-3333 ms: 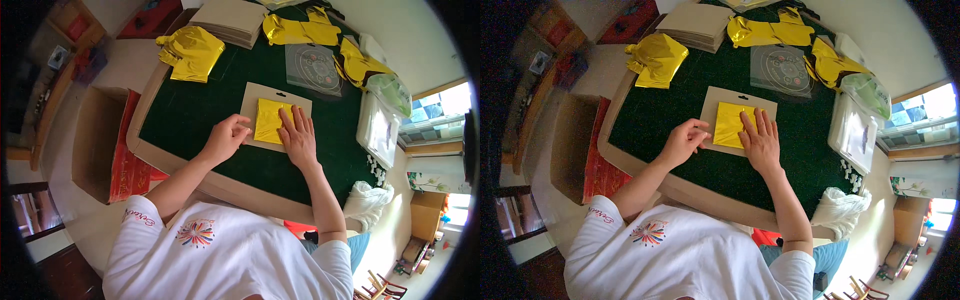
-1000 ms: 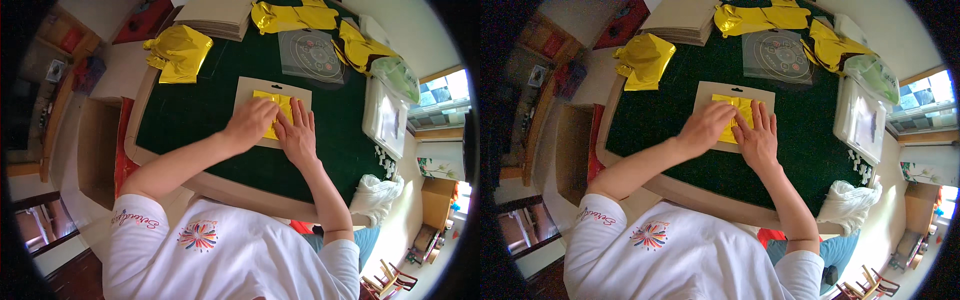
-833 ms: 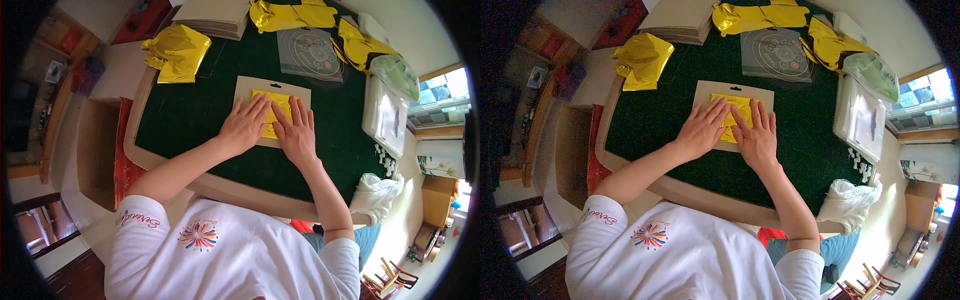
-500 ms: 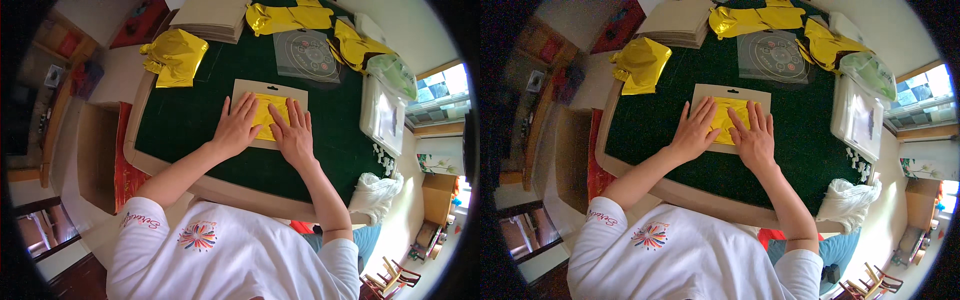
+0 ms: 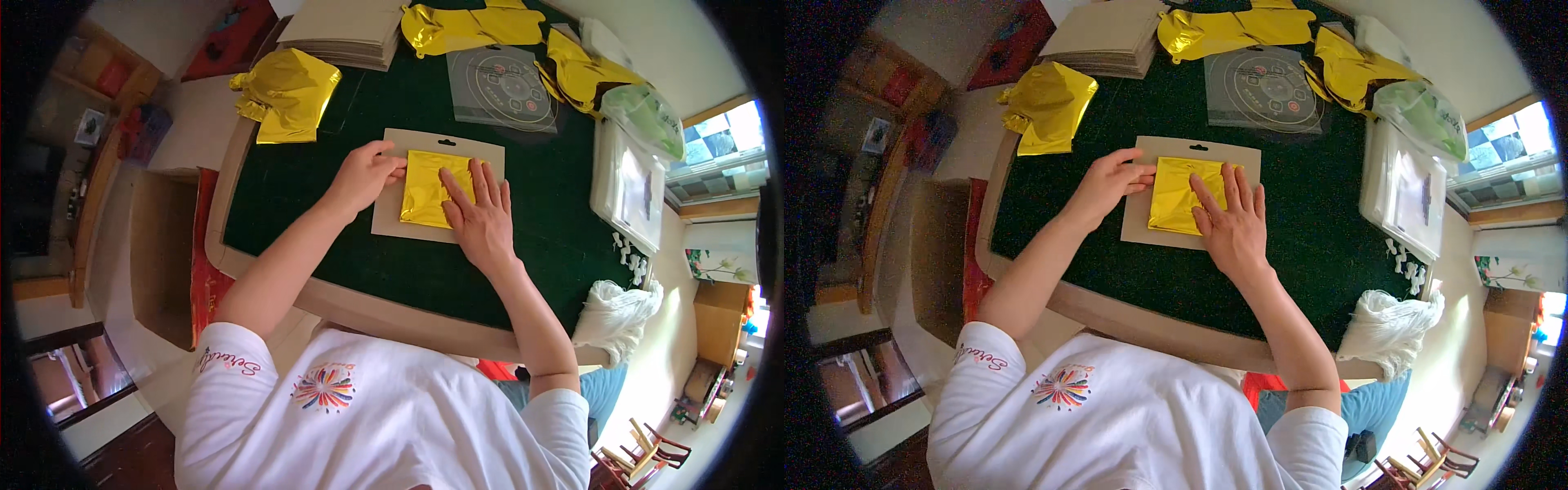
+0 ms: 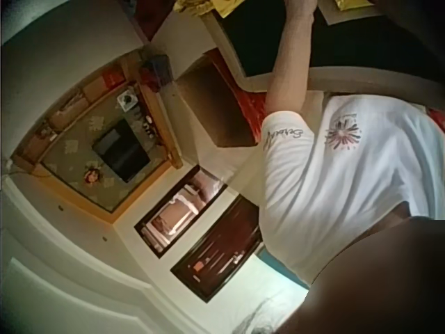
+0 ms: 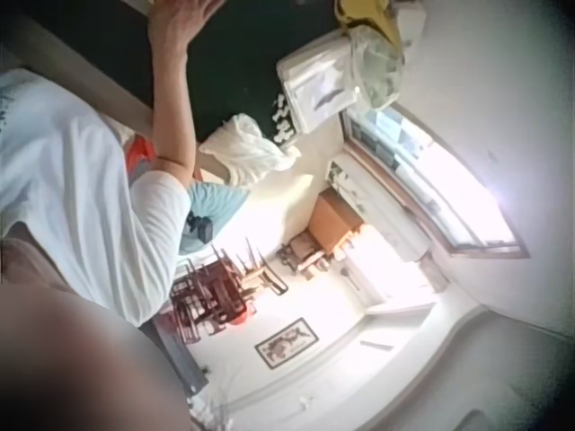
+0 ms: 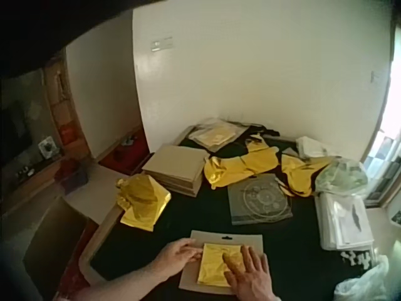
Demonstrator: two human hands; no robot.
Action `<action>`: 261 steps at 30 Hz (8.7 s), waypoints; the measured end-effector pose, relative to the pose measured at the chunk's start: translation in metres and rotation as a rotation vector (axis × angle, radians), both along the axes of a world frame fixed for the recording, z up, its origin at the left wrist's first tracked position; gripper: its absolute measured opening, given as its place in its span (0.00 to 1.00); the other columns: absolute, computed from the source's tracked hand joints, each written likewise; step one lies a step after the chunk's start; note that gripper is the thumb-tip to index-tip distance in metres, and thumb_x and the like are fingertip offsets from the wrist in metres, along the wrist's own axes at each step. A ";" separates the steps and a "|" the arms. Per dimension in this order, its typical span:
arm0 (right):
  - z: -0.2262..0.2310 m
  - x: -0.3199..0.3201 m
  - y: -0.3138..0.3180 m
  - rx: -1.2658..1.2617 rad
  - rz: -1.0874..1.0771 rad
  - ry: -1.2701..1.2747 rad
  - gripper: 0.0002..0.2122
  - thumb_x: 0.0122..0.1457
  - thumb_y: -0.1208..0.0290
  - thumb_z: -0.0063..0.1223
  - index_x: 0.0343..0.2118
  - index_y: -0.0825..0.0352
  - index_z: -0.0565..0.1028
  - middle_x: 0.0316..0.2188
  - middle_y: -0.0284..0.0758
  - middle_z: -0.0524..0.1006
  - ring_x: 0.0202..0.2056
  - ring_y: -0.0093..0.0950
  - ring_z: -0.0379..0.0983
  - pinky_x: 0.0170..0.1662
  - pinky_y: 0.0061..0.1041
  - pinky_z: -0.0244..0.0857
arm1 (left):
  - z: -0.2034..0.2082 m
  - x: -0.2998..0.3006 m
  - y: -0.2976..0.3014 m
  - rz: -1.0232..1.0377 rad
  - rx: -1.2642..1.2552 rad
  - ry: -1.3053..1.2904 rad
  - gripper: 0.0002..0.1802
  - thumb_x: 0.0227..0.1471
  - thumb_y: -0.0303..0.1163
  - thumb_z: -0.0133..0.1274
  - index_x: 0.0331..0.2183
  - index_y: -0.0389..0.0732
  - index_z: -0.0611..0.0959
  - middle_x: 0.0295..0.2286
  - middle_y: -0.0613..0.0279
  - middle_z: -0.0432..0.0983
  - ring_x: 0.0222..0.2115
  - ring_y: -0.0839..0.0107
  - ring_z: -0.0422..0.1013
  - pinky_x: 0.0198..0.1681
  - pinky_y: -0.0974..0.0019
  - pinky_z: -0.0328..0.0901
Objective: The person folds a gold foil balloon by hand, places it onto a cardboard backing, and slides both into a plastic sleeve. After sealing the sleeve and placing it into a box, the person picks up a second gold foil balloon and unfolds it on the table.
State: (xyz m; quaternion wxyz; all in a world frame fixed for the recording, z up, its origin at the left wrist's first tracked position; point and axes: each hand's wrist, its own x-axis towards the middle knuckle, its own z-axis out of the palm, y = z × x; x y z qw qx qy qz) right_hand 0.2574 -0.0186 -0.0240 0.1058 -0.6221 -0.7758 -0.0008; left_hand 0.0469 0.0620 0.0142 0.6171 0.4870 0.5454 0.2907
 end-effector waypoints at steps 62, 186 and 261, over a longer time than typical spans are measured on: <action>0.009 -0.006 -0.010 -0.009 -0.009 0.008 0.21 0.66 0.57 0.36 0.62 0.46 0.61 0.66 0.44 0.51 0.67 0.40 0.44 0.67 0.46 0.36 | -0.007 0.014 -0.021 -0.200 0.879 0.593 0.21 0.48 0.19 0.54 0.45 0.36 0.71 0.38 0.55 0.71 0.41 0.62 0.73 0.46 0.60 0.69; 0.071 0.164 -0.019 -0.036 0.510 0.212 0.25 0.51 0.76 0.56 0.54 0.53 0.71 0.58 0.44 0.65 0.60 0.42 0.61 0.63 0.47 0.50 | 0.000 0.137 0.095 -0.705 1.096 0.562 0.13 0.51 0.26 0.52 0.40 0.39 0.83 0.41 0.57 0.78 0.45 0.61 0.73 0.47 0.61 0.69; 0.020 0.116 -0.010 -0.029 0.231 0.037 0.33 0.46 0.85 0.51 0.59 0.53 0.66 0.60 0.46 0.62 0.63 0.43 0.54 0.66 0.44 0.44 | -0.036 0.117 0.037 -0.522 1.378 0.881 0.18 0.51 0.29 0.53 0.45 0.37 0.79 0.43 0.53 0.76 0.48 0.59 0.70 0.48 0.58 0.69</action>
